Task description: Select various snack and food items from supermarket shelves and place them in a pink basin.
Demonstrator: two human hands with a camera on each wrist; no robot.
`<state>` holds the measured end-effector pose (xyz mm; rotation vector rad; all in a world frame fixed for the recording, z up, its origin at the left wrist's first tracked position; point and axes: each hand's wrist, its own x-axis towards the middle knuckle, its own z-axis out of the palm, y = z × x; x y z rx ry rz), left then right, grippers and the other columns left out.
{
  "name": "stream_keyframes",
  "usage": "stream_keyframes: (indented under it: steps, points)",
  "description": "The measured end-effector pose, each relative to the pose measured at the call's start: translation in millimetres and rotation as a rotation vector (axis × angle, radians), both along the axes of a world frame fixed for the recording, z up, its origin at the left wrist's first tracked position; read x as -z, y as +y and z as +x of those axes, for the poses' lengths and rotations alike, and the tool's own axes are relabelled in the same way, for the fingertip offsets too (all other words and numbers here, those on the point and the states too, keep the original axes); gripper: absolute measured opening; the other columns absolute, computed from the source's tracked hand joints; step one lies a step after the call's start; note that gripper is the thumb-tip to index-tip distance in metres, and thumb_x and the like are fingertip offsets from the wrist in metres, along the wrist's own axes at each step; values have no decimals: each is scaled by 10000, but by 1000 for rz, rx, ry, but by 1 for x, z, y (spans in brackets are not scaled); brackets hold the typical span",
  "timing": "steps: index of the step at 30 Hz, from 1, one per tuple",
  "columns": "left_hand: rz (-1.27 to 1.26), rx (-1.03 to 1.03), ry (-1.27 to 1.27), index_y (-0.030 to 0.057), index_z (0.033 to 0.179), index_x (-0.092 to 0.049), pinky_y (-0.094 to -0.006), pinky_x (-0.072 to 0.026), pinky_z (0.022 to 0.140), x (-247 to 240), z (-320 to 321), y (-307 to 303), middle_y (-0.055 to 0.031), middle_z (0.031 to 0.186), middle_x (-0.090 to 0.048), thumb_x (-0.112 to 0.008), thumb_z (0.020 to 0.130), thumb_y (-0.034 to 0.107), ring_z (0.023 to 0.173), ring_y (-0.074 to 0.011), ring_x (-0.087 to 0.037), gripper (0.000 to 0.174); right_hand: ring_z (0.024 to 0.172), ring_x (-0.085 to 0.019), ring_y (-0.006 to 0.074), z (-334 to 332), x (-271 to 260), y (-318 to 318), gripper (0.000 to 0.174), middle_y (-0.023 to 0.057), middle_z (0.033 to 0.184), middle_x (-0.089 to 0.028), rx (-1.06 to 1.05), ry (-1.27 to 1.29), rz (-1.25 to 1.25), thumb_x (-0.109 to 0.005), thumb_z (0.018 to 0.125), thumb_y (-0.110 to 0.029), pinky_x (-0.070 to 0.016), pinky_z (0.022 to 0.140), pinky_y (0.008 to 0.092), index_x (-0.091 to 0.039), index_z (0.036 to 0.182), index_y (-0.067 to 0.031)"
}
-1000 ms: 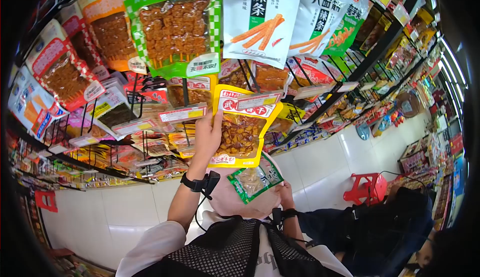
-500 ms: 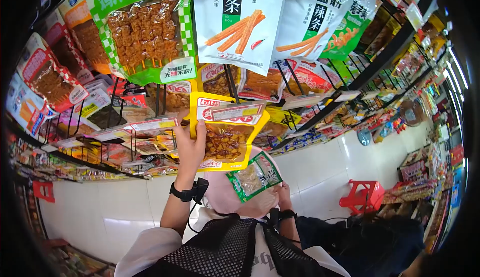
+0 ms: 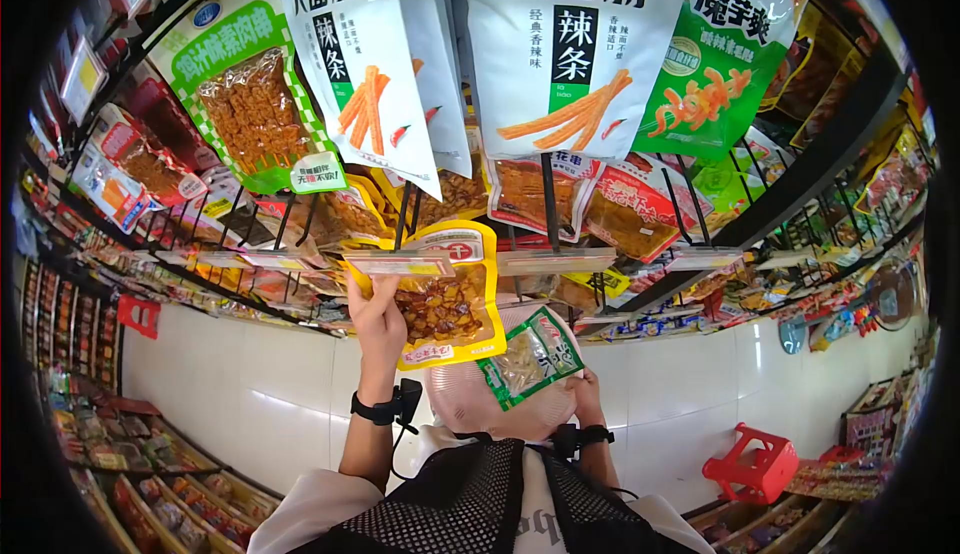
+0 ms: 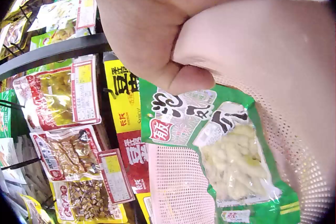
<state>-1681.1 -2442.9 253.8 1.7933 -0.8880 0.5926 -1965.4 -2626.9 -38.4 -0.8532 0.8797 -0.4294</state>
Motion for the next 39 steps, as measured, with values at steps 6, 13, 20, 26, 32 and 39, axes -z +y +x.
stream_keyframes:
  steps: [6, 13, 20, 26, 32, 39]
  points:
    - [234, -154, -29, -40, 950, -591, -369, -378, 881, -17, -17, -4, -228, 1036, -514, -423, 815, -123, 967, -379, -495, 230, 632, -534, 118, 14, 11, -13, 308, 25, 755, -604, -113, -32, 43, -458, 588, 100, -423, 561, 234, -611, 839, 8]
    - [315, -187, -33, -54, 931, -585, -398, -401, 806, -18, -20, -3, -243, 997, -520, -427, 806, -102, 899, -389, -497, 207, 663, -562, 137, 22, -1, -13, 341, 41, 800, -621, -84, -98, 113, -465, 581, 102, -446, 600, 238, -620, 871, 12]
    - [257, -158, -7, -59, 959, -591, -388, -428, 791, -11, -16, 1, -251, 997, -520, -429, 753, -148, 918, -401, -514, 277, 689, -579, 149, 13, 24, -10, 362, 50, 824, -632, -82, -73, 98, -455, 576, 105, -462, 619, 243, -625, 883, 16]
    - [220, -147, 42, -69, 985, -581, -382, -423, 796, -18, -16, 5, -244, 970, -530, -423, 779, -132, 905, -396, -520, 267, 613, -497, 91, 23, 2, -4, 247, -3, 720, -574, -43, -56, 86, -453, 606, 84, -403, 555, 224, -598, 781, -11]
    - [158, -87, 85, -73, 1015, -559, -350, -417, 794, -19, -12, 14, -237, 980, -538, -419, 814, -110, 882, -364, -527, 248, 678, -571, 142, 17, 26, -3, 357, 50, 807, -632, -101, -55, 84, -445, 579, 106, -451, 611, 232, -625, 874, 14]
    - [201, -60, 139, -78, 952, -558, -331, -418, 712, -30, -11, 14, -210, 911, -526, -433, 809, -114, 807, -336, -528, 194, 668, -566, 142, 18, 11, -1, 341, 53, 799, -629, -45, -52, 77, -461, 576, 109, -448, 599, 231, -625, 860, 15]
